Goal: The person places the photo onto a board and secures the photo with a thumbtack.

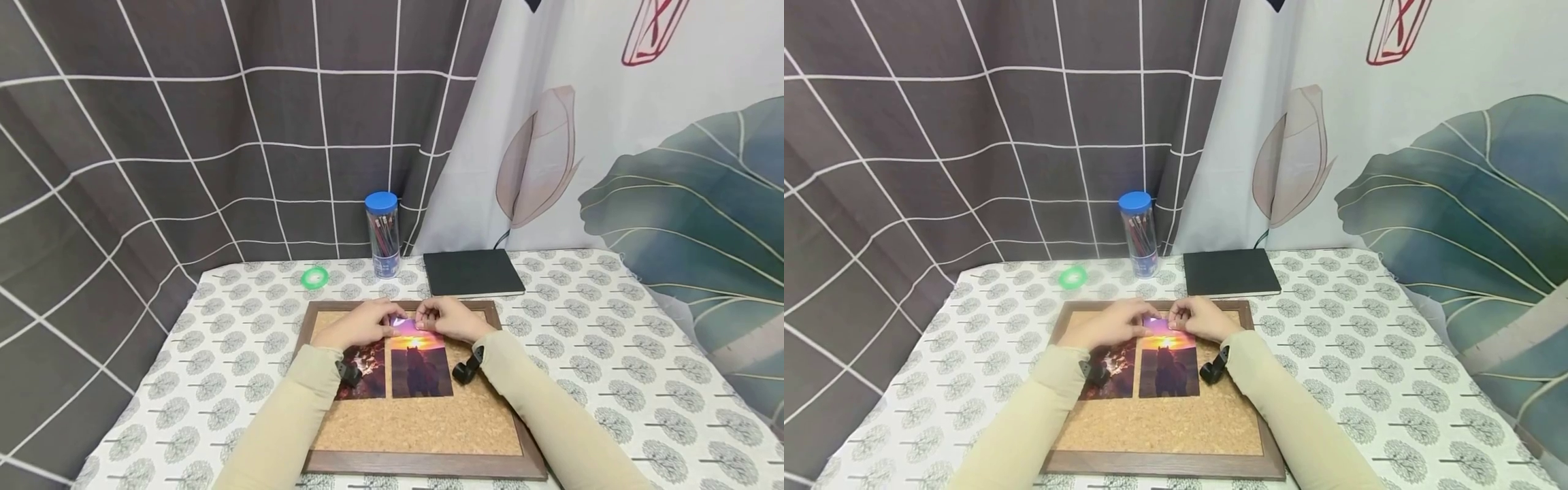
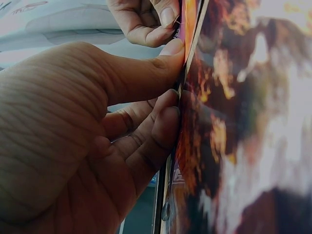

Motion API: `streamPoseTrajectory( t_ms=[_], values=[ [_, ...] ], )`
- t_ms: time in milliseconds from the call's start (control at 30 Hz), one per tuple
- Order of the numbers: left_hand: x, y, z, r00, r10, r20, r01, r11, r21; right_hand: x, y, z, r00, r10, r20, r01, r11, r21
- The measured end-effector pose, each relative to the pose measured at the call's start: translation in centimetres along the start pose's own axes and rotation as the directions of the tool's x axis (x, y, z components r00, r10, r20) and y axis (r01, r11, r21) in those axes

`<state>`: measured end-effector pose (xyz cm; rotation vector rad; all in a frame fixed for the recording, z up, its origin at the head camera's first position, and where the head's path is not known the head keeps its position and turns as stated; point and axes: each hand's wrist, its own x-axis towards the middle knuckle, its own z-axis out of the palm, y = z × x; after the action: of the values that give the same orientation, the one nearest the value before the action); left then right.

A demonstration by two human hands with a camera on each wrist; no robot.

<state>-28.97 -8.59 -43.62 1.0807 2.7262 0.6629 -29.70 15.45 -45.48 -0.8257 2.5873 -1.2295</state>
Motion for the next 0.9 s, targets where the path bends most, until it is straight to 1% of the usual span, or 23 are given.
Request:
streamPoseTrajectory(
  t_ms=[267, 367, 567, 767, 900],
  values=[
    [-0.1, -0.03, 0.2, 1.0, -0.001, 0.008, 0.001, 1.0, 0.013, -0.17, 0.1, 0.11, 1.0, 0.003, 0.013, -0.003, 1.0, -0.002],
    [-0.05, -0.01, 0.11, 1.0, -0.001, -0.001, 0.001, 1.0, 0.006, -0.14, -0.02, 0.09, 1.0, -0.003, 0.0, 0.003, 1.0, -0.014],
    [-0.02, -0.07, 0.02, 1.0, 0.001, 0.013, -0.001, 1.0, -0.003, -0.03, 0.03, 0.09, 1.0, -0.001, 0.006, 0.001, 1.0, -0.007],
    [0.03, -0.02, -0.12, 1.0, 0.002, 0.004, -0.002, 1.0, -0.008, 0.15, 0.12, 0.02, 1.0, -0.008, -0.005, 0.008, 0.999, -0.032],
    [0.07, -0.02, -0.24, 1.0, 0.006, 0.01, -0.006, 1.0, -0.005, 0.17, 0.09, 0.03, 1.0, -0.015, -0.001, 0.015, 0.999, -0.041]
  ],
)
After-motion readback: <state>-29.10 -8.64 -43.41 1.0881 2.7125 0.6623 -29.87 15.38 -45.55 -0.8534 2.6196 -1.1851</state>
